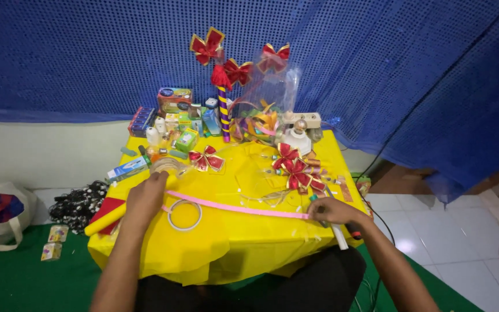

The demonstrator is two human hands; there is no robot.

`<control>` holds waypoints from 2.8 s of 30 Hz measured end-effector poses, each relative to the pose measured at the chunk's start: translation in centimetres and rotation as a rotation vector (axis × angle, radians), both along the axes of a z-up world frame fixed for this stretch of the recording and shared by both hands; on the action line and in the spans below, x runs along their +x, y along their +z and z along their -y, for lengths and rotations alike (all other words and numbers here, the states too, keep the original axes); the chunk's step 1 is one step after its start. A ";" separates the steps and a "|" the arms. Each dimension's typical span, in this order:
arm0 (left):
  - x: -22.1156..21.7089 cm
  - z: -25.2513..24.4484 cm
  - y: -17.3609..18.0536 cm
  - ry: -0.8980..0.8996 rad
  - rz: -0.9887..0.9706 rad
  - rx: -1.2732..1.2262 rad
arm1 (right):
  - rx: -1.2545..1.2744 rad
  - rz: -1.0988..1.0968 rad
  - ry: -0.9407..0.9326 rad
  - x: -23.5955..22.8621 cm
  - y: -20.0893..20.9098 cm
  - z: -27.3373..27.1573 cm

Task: Wrapping and securing decorative paper strips and ribbons onto a cylindrical base for a craft project.

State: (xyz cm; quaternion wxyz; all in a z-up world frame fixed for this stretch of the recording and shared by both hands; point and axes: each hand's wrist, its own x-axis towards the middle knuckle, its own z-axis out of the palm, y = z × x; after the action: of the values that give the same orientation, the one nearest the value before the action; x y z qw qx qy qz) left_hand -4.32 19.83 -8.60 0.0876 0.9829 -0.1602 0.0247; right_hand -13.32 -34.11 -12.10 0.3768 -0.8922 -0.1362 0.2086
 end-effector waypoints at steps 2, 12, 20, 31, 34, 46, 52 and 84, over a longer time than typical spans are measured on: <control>0.5 -0.6 -0.4 0.009 0.018 -0.006 | -0.006 -0.018 -0.032 0.2 -0.2 0.7; 0.9 -1.6 -1.3 0.068 0.076 -0.012 | 0.191 -0.032 -0.184 0.4 0.7 3.6; 4.3 -0.2 -1.3 0.098 0.191 -0.033 | 0.872 0.275 -0.338 5.2 5.1 4.6; 6.7 4.8 4.9 0.056 0.103 -0.350 | 1.446 0.999 -0.496 11.3 17.7 0.7; 7.6 4.5 3.9 0.026 0.065 -0.328 | 1.384 1.045 -0.489 12.5 18.1 -0.3; 9.8 5.4 8.2 -0.030 0.103 -0.474 | 1.134 0.743 -0.597 15.1 15.1 -3.9; 7.3 10.2 12.5 -0.027 -0.054 -1.194 | 1.175 0.785 -0.504 15.4 14.2 -7.2; 5.6 19.1 9.6 -0.404 -0.255 -1.524 | 1.052 0.688 -0.318 14.0 9.5 -17.0</control>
State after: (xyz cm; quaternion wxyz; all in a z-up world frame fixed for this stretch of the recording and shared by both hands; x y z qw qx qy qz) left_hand 1.25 0.75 1.02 0.7558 0.5997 -0.2630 -0.0014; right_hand 0.71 -17.09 -2.64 0.7248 -0.6135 -0.1992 -0.2421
